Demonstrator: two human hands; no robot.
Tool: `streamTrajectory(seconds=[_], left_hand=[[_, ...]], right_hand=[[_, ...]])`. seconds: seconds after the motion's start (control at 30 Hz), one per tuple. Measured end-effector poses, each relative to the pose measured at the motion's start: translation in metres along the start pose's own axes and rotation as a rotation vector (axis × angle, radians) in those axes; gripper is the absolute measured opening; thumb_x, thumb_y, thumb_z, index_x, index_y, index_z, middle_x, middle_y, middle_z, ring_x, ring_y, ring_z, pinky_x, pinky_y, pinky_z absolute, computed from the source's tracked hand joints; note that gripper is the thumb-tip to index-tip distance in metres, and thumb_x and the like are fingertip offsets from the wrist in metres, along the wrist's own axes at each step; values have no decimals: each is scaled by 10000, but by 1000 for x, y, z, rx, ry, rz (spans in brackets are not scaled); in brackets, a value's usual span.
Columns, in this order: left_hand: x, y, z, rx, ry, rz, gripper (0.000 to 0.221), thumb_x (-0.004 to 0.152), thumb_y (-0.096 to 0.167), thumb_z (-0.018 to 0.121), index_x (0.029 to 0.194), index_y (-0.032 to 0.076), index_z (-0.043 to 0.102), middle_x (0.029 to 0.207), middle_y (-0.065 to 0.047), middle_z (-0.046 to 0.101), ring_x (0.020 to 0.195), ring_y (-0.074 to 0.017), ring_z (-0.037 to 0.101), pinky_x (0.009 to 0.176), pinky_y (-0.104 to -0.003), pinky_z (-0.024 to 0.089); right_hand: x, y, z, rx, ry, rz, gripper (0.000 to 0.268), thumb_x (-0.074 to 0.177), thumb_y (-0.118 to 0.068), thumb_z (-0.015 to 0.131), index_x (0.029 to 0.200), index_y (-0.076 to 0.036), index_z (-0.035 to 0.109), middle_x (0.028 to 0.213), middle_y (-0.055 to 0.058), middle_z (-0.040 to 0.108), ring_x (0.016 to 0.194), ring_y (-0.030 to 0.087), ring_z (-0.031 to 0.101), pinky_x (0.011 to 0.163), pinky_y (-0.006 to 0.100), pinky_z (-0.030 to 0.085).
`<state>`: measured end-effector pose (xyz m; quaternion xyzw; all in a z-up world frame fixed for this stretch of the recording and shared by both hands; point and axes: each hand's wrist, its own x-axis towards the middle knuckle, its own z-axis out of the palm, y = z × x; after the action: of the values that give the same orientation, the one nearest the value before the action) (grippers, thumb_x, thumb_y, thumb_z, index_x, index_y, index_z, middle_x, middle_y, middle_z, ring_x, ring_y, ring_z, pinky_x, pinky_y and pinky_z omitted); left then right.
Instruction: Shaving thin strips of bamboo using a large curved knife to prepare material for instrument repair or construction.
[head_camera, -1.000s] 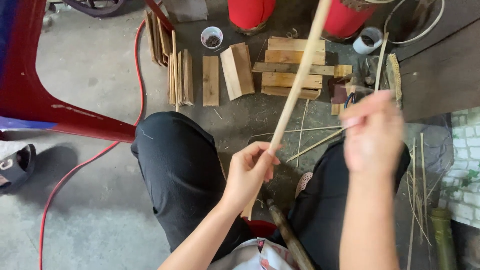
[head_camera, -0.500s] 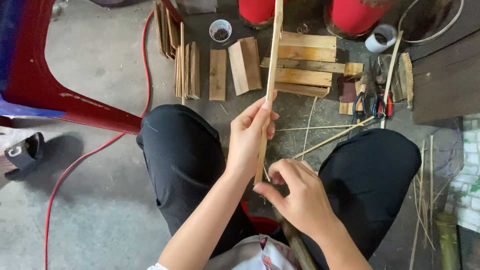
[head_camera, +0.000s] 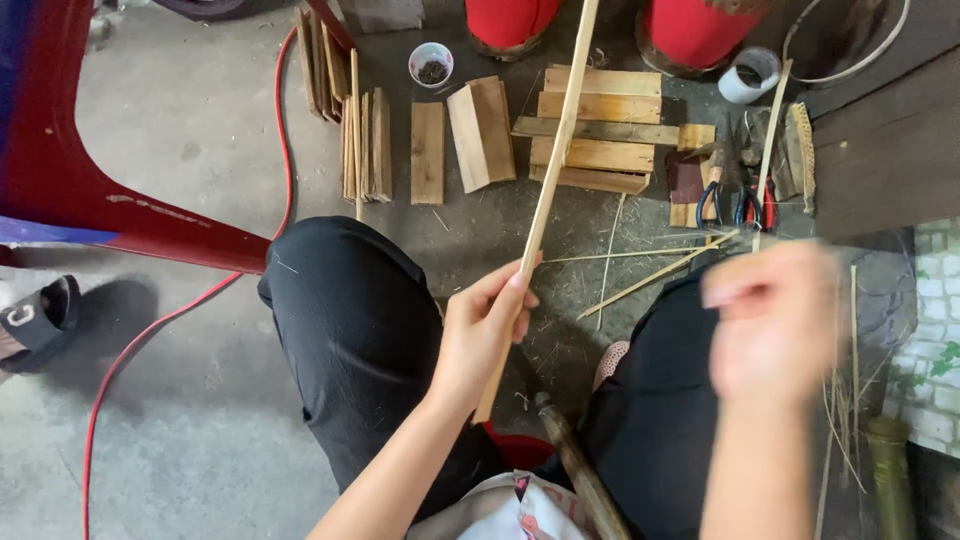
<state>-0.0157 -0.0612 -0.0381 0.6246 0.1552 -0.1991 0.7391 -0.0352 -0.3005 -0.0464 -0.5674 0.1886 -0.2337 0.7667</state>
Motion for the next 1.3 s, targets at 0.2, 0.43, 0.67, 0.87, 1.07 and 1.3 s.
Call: streamTrajectory(seconds=[0.2, 0.43, 0.67, 0.87, 1.07, 1.3], left_hand=[[-10, -28, -24, 44, -31, 134, 342, 1008, 78, 585, 1315, -14, 704, 761, -108, 657, 531, -93, 541, 516, -241, 507], [-16, -30, -13, 27, -133, -6, 339, 987, 74, 605, 1288, -12, 735, 798, -62, 645, 574, -73, 507, 502, -202, 426], [-30, -25, -6, 28, -167, -72, 338, 978, 42, 604, 1281, -5, 748, 789, -53, 638, 587, -69, 494, 510, -199, 404], [-30, -23, -12, 52, -161, -152, 329, 991, 71, 595, 1265, -6, 761, 763, -60, 632, 575, -82, 503, 508, -214, 415], [-27, -35, -23, 66, -148, -113, 333, 976, 50, 614, 1271, -2, 759, 779, -68, 642, 569, -84, 507, 503, -214, 421], [-11, -49, 3, -9, -118, 10, 409, 850, -17, 761, 1256, -51, 727, 802, -80, 624, 574, -83, 550, 564, -232, 507]], right_hand=[[87, 52, -217, -185, 10, -103, 95, 1123, -210, 500, 1205, -186, 543, 1058, -32, 577, 931, 63, 543, 917, 206, 489], [14, 16, -4, -325, -65, 7, 352, 1022, -146, 528, 1338, -10, 453, 1005, 126, 634, 697, 173, 615, 609, 271, 543], [-13, 29, 60, -877, -301, -321, 220, 1049, -179, 614, 879, -39, 617, 632, 27, 626, 526, 160, 566, 537, 281, 452], [30, 32, 5, -188, -226, -60, 244, 1050, -131, 478, 821, -107, 556, 647, -5, 504, 584, 128, 493, 617, 271, 467], [93, 0, -159, 275, 158, -35, 241, 1122, -224, 561, 1350, -162, 607, 1208, -50, 650, 1073, 23, 626, 1040, 217, 513], [19, 19, -8, -227, -214, 272, 394, 1013, -146, 580, 1391, -36, 565, 1134, 161, 686, 891, 204, 694, 755, 319, 611]])
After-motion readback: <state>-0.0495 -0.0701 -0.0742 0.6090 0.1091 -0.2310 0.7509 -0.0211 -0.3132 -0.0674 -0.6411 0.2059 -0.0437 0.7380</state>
